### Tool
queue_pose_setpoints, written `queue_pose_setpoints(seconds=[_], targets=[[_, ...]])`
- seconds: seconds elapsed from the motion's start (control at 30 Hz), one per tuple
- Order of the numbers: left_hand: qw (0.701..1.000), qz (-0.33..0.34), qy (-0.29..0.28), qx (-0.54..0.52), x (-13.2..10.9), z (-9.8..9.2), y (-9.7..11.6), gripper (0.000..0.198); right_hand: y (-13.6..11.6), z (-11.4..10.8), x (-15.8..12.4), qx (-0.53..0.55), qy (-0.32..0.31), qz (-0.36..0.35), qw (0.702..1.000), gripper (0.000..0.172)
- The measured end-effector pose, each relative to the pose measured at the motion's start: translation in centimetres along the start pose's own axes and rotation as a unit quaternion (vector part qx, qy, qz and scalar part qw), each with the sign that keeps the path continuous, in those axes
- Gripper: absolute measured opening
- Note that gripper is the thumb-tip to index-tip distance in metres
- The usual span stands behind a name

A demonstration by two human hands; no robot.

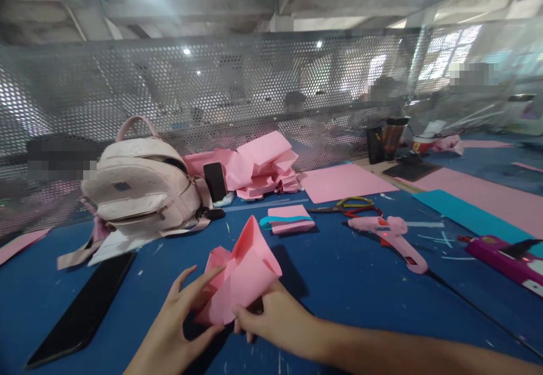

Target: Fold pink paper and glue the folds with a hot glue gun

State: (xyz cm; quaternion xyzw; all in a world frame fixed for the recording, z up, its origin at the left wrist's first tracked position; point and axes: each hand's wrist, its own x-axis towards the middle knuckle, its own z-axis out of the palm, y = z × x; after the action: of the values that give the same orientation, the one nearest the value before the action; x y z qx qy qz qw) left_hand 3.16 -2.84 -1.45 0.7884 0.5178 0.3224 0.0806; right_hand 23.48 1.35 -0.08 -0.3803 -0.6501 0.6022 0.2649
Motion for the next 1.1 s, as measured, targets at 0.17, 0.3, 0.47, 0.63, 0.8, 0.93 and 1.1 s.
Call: queue_pose_setpoints(seconds=[0.17,0.3,0.47,0.63,0.8,0.93,1.1], targets=[[1.000,-0.001,-0.001,-0.002,-0.1,0.4,0.0,0.079,0.1,0.2,-0.1,-0.005,-0.003,0.003,1.000,0.009],[1.000,0.003,0.007,-0.010,-0.2,0.4,0.4,0.074,-0.1,0.3,-0.2,-0.006,-0.003,0.000,1.000,0.008],[0.999,0.000,0.017,-0.032,0.3,-0.2,0.6,0.051,-0.1,0.2,-0.1,-0.004,0.005,0.003,1.000,0.008],[0.998,0.024,-0.034,-0.042,1.3,-1.2,0.8,0.006,-0.2,0.2,-0.2,-0.008,0.008,0.003,1.000,0.008],[0.999,0.025,-0.032,-0.015,1.5,-1.3,0.9,0.019,0.1,0.3,-0.1,-0.006,0.010,-0.008,1.000,0.006],[0.998,0.052,-0.029,0.016,1.4,-1.4,1.1,0.023,0.5,0.5,-0.1,-0.021,0.005,-0.028,0.999,0.007],[0.990,0.130,-0.048,0.035,1.4,-2.0,1.6,0.015,1.0,0.6,-0.2,-0.033,0.006,-0.040,0.999,0.007]])
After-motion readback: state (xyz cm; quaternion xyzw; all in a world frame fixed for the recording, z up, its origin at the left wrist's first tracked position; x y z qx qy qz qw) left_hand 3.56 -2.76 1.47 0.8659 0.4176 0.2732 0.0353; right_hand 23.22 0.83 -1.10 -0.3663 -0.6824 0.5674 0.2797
